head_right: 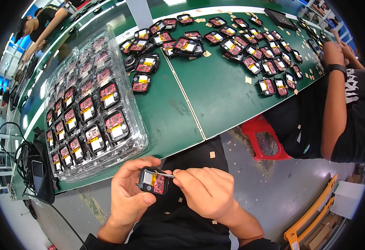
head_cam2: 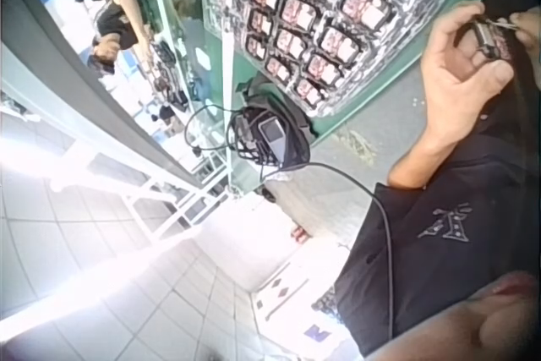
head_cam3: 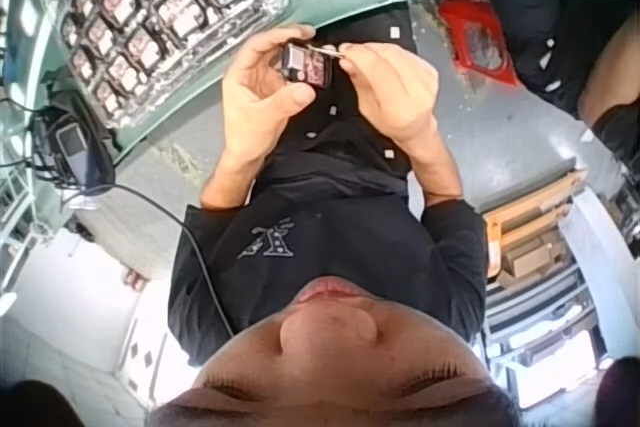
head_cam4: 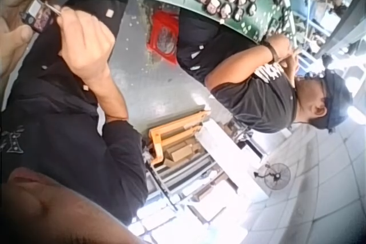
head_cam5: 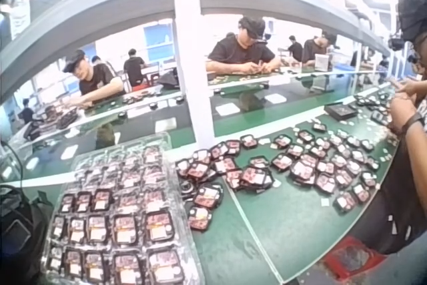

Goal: The recorder is assembling small electronic components, specifically placing items into a plastic tray.

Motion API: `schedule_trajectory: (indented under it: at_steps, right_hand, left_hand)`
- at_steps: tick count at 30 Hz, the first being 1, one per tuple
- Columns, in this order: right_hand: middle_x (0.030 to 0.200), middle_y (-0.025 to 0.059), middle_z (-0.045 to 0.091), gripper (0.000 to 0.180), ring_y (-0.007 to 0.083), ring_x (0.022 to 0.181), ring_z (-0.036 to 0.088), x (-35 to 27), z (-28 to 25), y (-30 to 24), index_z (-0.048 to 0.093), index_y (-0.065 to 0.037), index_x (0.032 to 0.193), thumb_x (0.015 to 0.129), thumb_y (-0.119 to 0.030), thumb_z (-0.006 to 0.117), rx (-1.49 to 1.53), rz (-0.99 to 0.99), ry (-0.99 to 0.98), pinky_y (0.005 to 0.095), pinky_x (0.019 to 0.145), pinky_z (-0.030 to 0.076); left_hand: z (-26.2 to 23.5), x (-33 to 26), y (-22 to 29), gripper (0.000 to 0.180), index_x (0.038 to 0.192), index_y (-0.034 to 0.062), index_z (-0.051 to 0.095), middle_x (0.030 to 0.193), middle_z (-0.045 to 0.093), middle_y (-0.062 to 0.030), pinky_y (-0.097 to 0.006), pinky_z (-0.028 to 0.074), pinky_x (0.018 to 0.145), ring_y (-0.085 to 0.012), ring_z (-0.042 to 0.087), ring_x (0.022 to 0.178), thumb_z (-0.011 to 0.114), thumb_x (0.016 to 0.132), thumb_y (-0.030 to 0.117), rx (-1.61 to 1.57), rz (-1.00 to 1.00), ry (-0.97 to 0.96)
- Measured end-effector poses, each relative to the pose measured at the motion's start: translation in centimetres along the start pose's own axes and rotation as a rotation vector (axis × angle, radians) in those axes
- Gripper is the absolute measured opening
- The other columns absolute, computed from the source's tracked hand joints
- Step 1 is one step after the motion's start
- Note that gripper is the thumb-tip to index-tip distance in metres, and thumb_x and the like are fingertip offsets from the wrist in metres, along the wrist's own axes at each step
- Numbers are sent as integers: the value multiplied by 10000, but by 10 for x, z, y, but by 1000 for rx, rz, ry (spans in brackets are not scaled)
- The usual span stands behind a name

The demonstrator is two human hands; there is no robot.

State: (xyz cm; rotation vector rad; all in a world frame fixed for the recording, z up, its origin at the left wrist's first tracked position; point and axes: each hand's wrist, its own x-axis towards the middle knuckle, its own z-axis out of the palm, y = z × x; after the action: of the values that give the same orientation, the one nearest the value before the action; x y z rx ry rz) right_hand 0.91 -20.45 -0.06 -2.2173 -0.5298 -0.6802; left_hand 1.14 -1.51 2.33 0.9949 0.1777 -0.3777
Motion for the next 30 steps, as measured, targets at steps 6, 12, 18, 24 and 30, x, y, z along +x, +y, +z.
schedule_trajectory:
  at_steps: [6,12,18,24,30]
  right_hand:
    - [797,78,688,207,194,574,629,1,1,1,709,3,951,784,-33,825,56,26,-11,300,498,486]
    - [768,60,666,173,165,544,585,5,-4,-6,714,-2,951,819,-70,802,-123,-12,-51,295,475,432]
    - [760,47,659,167,162,542,580,10,-10,-8,711,-6,944,816,-67,800,-147,-36,-96,294,473,422]
    - [793,75,695,163,208,609,662,8,-8,-5,701,3,929,805,-22,802,81,82,-72,306,517,505]
    - [816,95,697,179,226,623,674,4,-6,-3,695,15,954,816,-22,802,94,85,-75,318,530,524]
  left_hand:
    - [-15,2,-6,614,1367,-16,538,1445,491,-173,-357,548,1003,-262,604,1264,812,823,-94,-45,64,-189]
    - [-16,1,-6,611,1359,1,543,1445,492,-172,-325,546,956,-226,609,1232,813,820,-101,-5,68,-185]
    - [-16,1,-6,595,1348,2,546,1445,492,-171,-333,545,964,-216,614,1215,812,825,-95,11,92,-183]
    - [-16,2,-6,597,1355,-4,536,1462,465,-166,-355,560,982,-240,603,1248,808,831,-92,-7,71,-211]
    - [-15,2,-4,598,1355,1,536,1470,452,-167,-362,567,1001,-256,599,1260,805,830,-96,25,86,-223]
